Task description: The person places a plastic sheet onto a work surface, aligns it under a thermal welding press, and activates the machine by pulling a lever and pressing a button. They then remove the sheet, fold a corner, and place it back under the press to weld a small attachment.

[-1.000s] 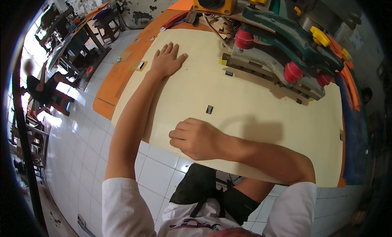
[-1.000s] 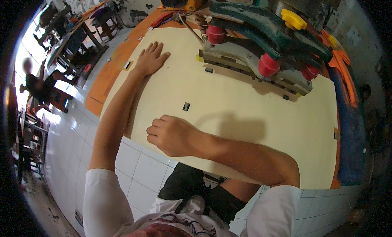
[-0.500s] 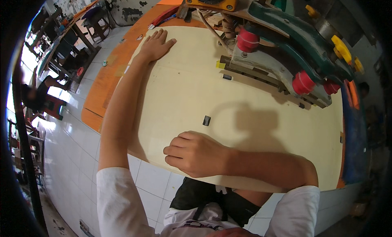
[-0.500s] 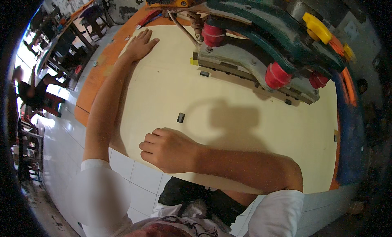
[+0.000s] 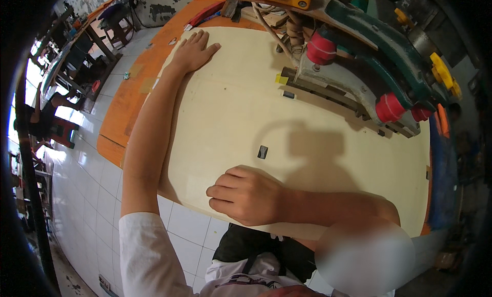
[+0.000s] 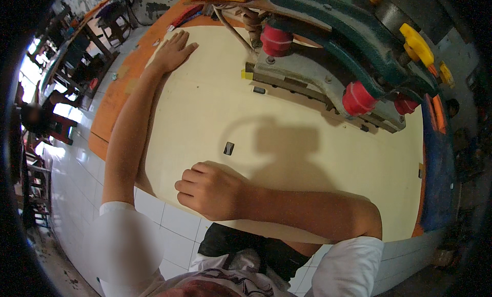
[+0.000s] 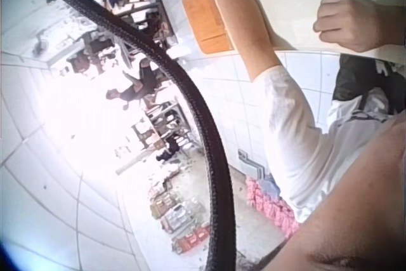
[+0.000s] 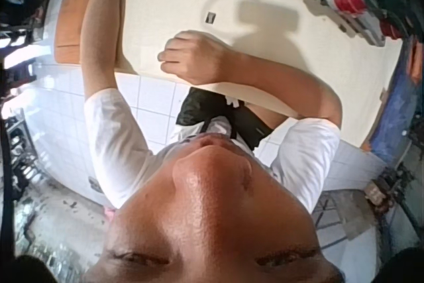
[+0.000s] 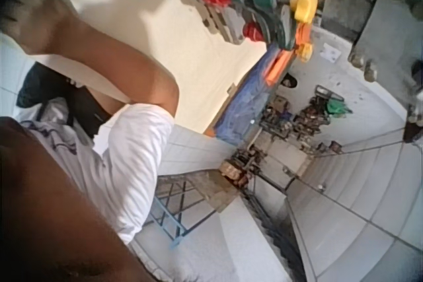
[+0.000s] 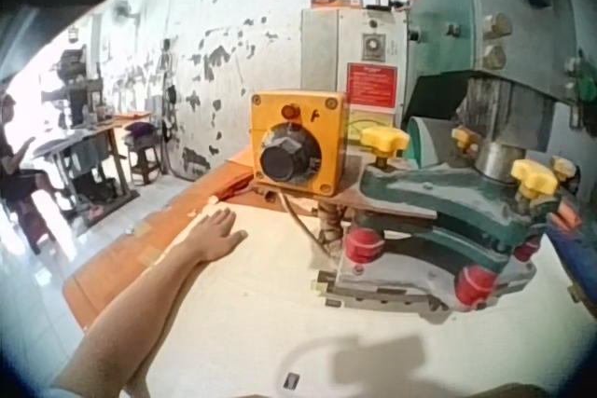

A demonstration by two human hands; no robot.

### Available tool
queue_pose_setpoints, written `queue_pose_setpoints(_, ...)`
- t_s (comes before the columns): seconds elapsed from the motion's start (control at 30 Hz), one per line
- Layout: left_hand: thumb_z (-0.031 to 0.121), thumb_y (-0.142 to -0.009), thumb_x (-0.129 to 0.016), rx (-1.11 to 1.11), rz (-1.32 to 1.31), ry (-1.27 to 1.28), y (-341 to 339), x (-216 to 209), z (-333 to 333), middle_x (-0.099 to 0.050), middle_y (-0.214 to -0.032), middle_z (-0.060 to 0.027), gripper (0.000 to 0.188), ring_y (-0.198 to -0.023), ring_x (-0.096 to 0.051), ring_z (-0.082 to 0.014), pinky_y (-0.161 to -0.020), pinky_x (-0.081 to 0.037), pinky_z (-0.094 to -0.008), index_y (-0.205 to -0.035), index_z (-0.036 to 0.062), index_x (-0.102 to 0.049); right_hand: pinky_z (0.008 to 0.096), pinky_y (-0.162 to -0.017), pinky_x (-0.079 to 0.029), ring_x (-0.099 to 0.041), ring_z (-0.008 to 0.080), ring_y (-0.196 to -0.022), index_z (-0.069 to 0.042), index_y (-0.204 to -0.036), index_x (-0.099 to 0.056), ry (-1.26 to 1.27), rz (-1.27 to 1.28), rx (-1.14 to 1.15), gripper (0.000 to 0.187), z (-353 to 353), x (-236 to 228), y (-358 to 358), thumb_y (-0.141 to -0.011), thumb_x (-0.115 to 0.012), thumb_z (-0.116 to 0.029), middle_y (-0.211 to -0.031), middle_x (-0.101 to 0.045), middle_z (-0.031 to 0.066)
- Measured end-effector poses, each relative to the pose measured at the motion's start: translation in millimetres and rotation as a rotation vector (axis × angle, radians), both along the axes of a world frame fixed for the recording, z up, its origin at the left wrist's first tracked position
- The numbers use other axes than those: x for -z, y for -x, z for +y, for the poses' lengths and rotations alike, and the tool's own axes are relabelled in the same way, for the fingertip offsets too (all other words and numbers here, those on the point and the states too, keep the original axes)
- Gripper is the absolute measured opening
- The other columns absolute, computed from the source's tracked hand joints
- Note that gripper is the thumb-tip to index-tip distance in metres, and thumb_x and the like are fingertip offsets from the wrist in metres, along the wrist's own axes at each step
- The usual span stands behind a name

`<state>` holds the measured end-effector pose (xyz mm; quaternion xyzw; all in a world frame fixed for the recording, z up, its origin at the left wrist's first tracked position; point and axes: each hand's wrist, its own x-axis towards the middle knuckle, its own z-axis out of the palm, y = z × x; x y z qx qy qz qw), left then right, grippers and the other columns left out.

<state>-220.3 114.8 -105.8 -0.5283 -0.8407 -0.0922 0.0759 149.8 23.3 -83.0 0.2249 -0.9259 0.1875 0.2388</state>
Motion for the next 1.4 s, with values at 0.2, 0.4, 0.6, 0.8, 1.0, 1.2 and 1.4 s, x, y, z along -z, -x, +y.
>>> queue_pose_setpoints(0.2, 0.066, -0.098, -0.036, 0.006, -0.01, -0.039, 11, 8, 1, -0.03, -0.163, -0.0168, 0.082, -0.152, -0.024, -0.0303, -0.124, -0.019, -0.0481, -0.153, 0.0052, -0.035, 0.0312, -0.076, -0.05, -0.062, 0.0174, -0.086, -0.005, -0.089, -0.065, -0.005, 0.005, -0.005, 0.015, -2, 1, 1, -0.075, -0.064, -0.01, -0.099, -0.066, 0.0032)
queue_pose_setpoints(0.4, 0.064, -0.097, -0.037, -0.003, -0.011, -0.044, 0, 6, 6, -0.03, -0.163, -0.0168, 0.081, -0.152, -0.025, -0.03, -0.124, -0.019, -0.0472, -0.154, 0.0059, -0.035, 0.031, -0.076, -0.051, -0.062, 0.0176, -0.084, -0.005, -0.088, -0.065, -0.042, 0.025, 0.0, 0.015, -1, 1, -2, -0.074, -0.064, -0.01, -0.096, -0.065, 0.0036)
queue_pose_setpoints(0.6, 0.063, -0.097, -0.039, -0.012, -0.032, -0.046, 5, 8, 5, -0.03, -0.163, -0.0167, 0.08, -0.152, -0.025, -0.0296, -0.123, -0.02, -0.0473, -0.153, 0.0065, -0.036, 0.0348, -0.075, -0.055, -0.066, 0.0208, -0.082, -0.002, -0.092, -0.067, -0.071, 0.073, 0.111, 0.014, 14, -23, -10, -0.078, -0.067, -0.006, -0.093, -0.067, 0.0073)
queue_pose_setpoints(0.8, 0.046, -0.1, -0.046, 0.107, 0.028, -0.207, 22, 15, -5, -0.048, -0.15, -0.0183, 0.058, -0.141, -0.043, -0.0329, -0.118, -0.032, -0.0474, -0.141, 0.0064, -0.054, 0.0503, -0.108, -0.043, -0.055, 0.0411, -0.125, 0.001, -0.123, -0.061, 0.019, -0.071, 0.754, 0.039, 63, -28, -85, -0.09, -0.063, -0.021, -0.133, -0.058, 0.0246)
queue_pose_setpoints(1.0, 0.036, -0.1, -0.048, 0.23, -0.057, -0.296, 2, 13, -2, -0.058, -0.14, -0.0167, 0.046, -0.129, -0.055, -0.0341, -0.11, -0.042, -0.0432, -0.132, 0.0058, -0.063, 0.0563, -0.118, -0.025, -0.038, 0.0368, -0.144, -0.01, -0.149, -0.047, 0.0, -0.324, 1.176, 0.054, 110, -6, -245, -0.099, -0.059, -0.028, -0.155, -0.042, 0.0191)
queue_pose_setpoints(1.2, 0.042, -0.104, -0.038, 0.168, 0.073, -0.076, 29, 32, -3, -0.038, -0.158, -0.0155, 0.056, -0.147, -0.034, -0.033, -0.119, -0.029, -0.0508, -0.15, 0.011, -0.044, 0.0534, -0.123, -0.014, -0.024, 0.032, -0.152, -0.013, -0.156, -0.037, 0.064, -0.457, 1.508, 0.059, 131, -4, -343, -0.104, -0.046, -0.041, -0.163, -0.03, 0.0156)
queue_pose_setpoints(1.4, 0.049, -0.106, -0.03, 0.044, 0.041, 0.051, 4, 25, -17, -0.025, -0.164, -0.0179, 0.062, -0.152, -0.022, -0.037, -0.122, -0.021, -0.0501, -0.157, 0.0132, -0.032, 0.0522, -0.124, -0.009, -0.016, 0.0304, -0.155, -0.016, -0.159, -0.03, 0.068, -0.567, 1.625, 0.062, 166, -9, -361, -0.106, -0.035, -0.047, -0.167, -0.022, 0.013)
